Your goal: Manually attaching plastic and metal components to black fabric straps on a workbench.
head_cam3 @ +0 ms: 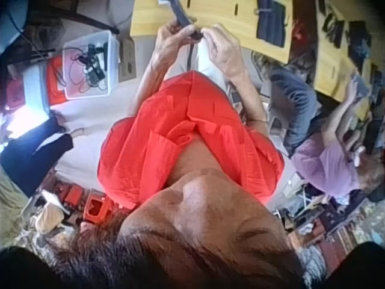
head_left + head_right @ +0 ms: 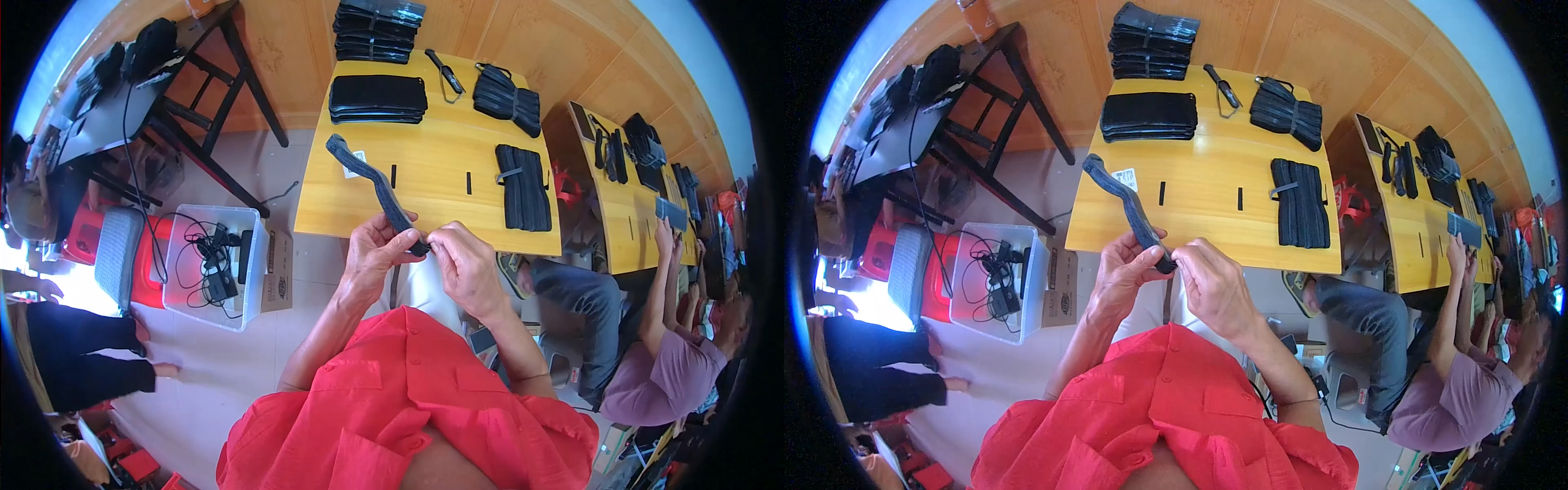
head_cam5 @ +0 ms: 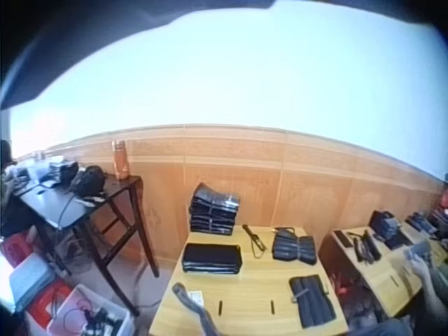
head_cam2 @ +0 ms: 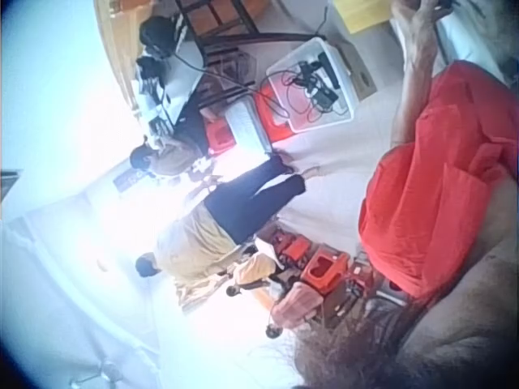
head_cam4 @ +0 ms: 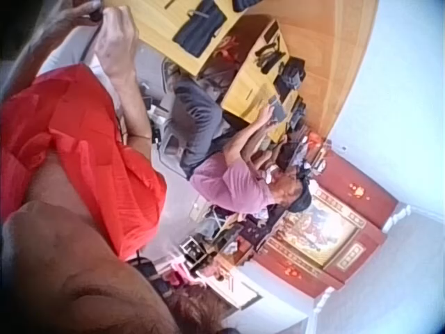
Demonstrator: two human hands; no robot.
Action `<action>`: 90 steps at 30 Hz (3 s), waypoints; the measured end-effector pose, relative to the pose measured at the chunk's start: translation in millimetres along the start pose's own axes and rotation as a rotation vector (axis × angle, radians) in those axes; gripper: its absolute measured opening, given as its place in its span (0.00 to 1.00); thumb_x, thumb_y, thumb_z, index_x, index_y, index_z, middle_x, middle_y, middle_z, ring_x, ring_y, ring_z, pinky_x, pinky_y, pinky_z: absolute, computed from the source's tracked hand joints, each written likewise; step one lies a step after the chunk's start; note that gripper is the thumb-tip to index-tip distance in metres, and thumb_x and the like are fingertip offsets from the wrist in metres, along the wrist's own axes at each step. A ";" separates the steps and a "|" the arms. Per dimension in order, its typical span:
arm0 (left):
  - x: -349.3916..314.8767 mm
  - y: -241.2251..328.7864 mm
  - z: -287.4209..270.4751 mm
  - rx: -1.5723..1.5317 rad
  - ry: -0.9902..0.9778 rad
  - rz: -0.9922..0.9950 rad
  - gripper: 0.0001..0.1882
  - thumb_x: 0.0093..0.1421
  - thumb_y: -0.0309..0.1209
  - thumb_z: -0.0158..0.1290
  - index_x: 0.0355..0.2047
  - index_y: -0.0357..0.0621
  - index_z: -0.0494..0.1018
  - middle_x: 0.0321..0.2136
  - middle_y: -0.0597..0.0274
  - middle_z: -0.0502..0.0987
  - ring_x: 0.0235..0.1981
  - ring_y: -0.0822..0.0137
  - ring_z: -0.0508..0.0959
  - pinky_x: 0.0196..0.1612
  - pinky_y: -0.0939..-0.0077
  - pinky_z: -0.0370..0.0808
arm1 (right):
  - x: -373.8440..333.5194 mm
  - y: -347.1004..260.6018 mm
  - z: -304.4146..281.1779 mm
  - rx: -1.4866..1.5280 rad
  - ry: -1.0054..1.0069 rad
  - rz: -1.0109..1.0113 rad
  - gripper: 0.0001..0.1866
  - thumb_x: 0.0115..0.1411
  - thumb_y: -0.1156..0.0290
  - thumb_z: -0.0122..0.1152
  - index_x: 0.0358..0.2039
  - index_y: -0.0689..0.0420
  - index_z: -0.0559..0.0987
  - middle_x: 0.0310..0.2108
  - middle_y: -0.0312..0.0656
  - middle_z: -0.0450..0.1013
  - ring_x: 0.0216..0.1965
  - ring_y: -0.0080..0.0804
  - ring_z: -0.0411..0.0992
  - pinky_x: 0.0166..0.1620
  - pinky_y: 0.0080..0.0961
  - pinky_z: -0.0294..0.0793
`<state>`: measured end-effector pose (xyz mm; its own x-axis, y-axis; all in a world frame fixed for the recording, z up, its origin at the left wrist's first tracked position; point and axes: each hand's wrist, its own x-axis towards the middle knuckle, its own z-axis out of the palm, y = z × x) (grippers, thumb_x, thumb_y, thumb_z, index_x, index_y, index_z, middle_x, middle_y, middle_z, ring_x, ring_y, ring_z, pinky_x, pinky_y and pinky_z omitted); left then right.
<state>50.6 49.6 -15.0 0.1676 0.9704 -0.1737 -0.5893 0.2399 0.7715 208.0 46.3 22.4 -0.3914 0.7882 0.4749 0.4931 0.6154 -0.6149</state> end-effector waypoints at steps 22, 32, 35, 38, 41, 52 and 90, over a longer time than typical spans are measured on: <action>-1.0 3.2 6.3 0.006 -0.076 -0.098 0.16 0.56 0.29 0.53 0.43 0.34 0.67 0.28 0.60 0.76 0.28 0.72 0.78 0.32 0.78 0.79 | 0.8 37.9 -10.1 0.882 -0.183 0.509 0.09 0.44 0.86 0.62 0.28 0.65 0.77 0.28 0.40 0.71 0.30 0.25 0.72 0.33 0.19 0.75; -2.0 -3.2 1.9 0.067 -0.068 -0.095 0.16 0.56 0.29 0.54 0.43 0.35 0.68 0.29 0.61 0.76 0.30 0.73 0.78 0.32 0.78 0.79 | 0.3 38.4 -9.7 0.954 -0.219 0.671 0.05 0.47 0.84 0.61 0.28 0.67 0.77 0.26 0.39 0.72 0.28 0.25 0.74 0.34 0.19 0.76; -1.8 -3.2 2.8 -0.012 -0.026 -0.111 0.16 0.56 0.28 0.53 0.44 0.35 0.68 0.30 0.63 0.75 0.30 0.73 0.77 0.32 0.79 0.79 | 0.4 22.4 -6.4 0.727 -0.146 0.534 0.05 0.48 0.83 0.61 0.28 0.67 0.77 0.26 0.41 0.73 0.27 0.26 0.73 0.32 0.19 0.75; 2.7 -8.2 -0.1 -0.086 -0.007 -0.078 0.16 0.56 0.26 0.52 0.44 0.35 0.68 0.30 0.63 0.75 0.32 0.73 0.77 0.34 0.78 0.79 | -1.4 9.7 2.7 0.156 0.027 0.083 0.05 0.50 0.81 0.59 0.30 0.66 0.76 0.27 0.43 0.70 0.26 0.34 0.73 0.28 0.22 0.71; 1.5 -7.4 3.2 -0.036 0.011 -0.054 0.18 0.54 0.25 0.55 0.45 0.32 0.66 0.31 0.61 0.74 0.33 0.72 0.76 0.35 0.74 0.79 | -4.3 10.1 11.5 0.039 0.115 0.000 0.07 0.48 0.83 0.58 0.30 0.65 0.74 0.26 0.46 0.68 0.26 0.41 0.71 0.27 0.26 0.70; -11.3 -2.9 -5.1 0.169 -0.262 -0.357 0.20 0.52 0.24 0.55 0.46 0.34 0.66 0.30 0.59 0.74 0.33 0.70 0.76 0.33 0.76 0.77 | 18.4 61.9 -7.6 -0.299 0.282 0.049 0.02 0.54 0.80 0.49 0.29 0.62 0.69 0.25 0.49 0.64 0.27 0.48 0.67 0.29 0.37 0.66; 47.7 -12.9 -126.2 1.325 0.646 0.091 0.18 0.44 0.33 0.59 0.36 0.43 0.72 0.17 0.60 0.71 0.22 0.63 0.73 0.28 0.67 0.70 | -7.4 82.3 -119.9 -0.152 0.626 0.295 0.07 0.60 0.78 0.49 0.38 0.62 0.74 0.23 0.38 0.72 0.25 0.19 0.72 0.30 0.15 0.72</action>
<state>-33.6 96.2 -110.5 -0.4121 0.9093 -0.0570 0.6171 0.3246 0.7168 344.7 91.9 43.7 0.2733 0.7495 0.6029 0.6310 0.3334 -0.7005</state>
